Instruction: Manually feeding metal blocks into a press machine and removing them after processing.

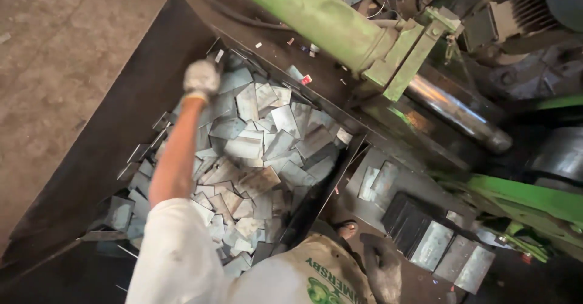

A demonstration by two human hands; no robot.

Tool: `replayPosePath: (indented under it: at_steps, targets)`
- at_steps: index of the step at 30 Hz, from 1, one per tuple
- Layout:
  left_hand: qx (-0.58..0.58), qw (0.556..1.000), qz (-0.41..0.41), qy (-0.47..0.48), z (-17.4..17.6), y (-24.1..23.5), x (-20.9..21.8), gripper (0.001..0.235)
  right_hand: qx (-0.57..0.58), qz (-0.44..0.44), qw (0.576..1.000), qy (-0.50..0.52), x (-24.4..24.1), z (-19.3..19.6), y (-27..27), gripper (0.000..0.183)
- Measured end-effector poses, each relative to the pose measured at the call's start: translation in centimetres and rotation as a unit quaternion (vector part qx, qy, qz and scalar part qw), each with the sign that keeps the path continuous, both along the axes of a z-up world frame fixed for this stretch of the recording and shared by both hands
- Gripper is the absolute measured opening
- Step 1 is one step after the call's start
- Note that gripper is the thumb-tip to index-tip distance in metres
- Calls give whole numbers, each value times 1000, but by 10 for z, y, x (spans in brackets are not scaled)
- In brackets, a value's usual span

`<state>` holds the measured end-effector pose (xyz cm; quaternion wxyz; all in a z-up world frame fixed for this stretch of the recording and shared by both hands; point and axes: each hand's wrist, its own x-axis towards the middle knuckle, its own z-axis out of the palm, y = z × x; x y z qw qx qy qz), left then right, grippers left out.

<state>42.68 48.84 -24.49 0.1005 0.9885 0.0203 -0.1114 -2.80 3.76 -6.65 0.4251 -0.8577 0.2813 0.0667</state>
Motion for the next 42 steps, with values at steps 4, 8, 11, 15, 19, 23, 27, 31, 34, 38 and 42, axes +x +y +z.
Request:
replayPosePath:
  at_steps: [4, 8, 11, 15, 19, 23, 27, 31, 34, 38, 42]
  targets:
    - [-197, 980, 3, -34, 88, 8, -38, 43, 20, 39, 998, -36, 17, 0, -4, 23]
    - [-544, 810, 187, 112, 187, -77, -125, 50, 132, 33, 991, 1, 66, 21, 0, 29]
    - [-156, 952, -236, -118, 41, -99, -190, 67, 390, 40, 914, -102, 106, 29, 16, 48]
    - [-589, 795, 23, 141, 128, -238, -242, 48, 635, 0, 756, -157, 122, 22, 17, 52]
    - [-533, 836, -127, -32, 155, -291, -282, 56, 403, -220, 888, -29, 111, 36, -9, 50]
    - [-802, 386, 226, 395, 246, -350, -294, 70, 83, -29, 980, -177, 92, 76, -24, 50]
    - [-829, 122, 178, 517, 213, -347, -311, 71, -154, 261, 908, -290, 73, 113, -37, 77]
    - [-814, 243, 90, 521, 224, -343, -312, 47, -123, 67, 959, -247, 71, 119, -46, 71]
    - [-821, 327, 81, 461, 256, -349, -296, 43, -39, -26, 990, -130, 76, 123, -53, 64]
    - [-817, 250, 147, 498, 243, -352, -285, 45, 171, -185, 967, -43, 65, 84, -55, 41]
    - [-818, 391, 104, 409, 212, -348, -282, 36, 251, -277, 920, -115, 71, 84, -45, 34]
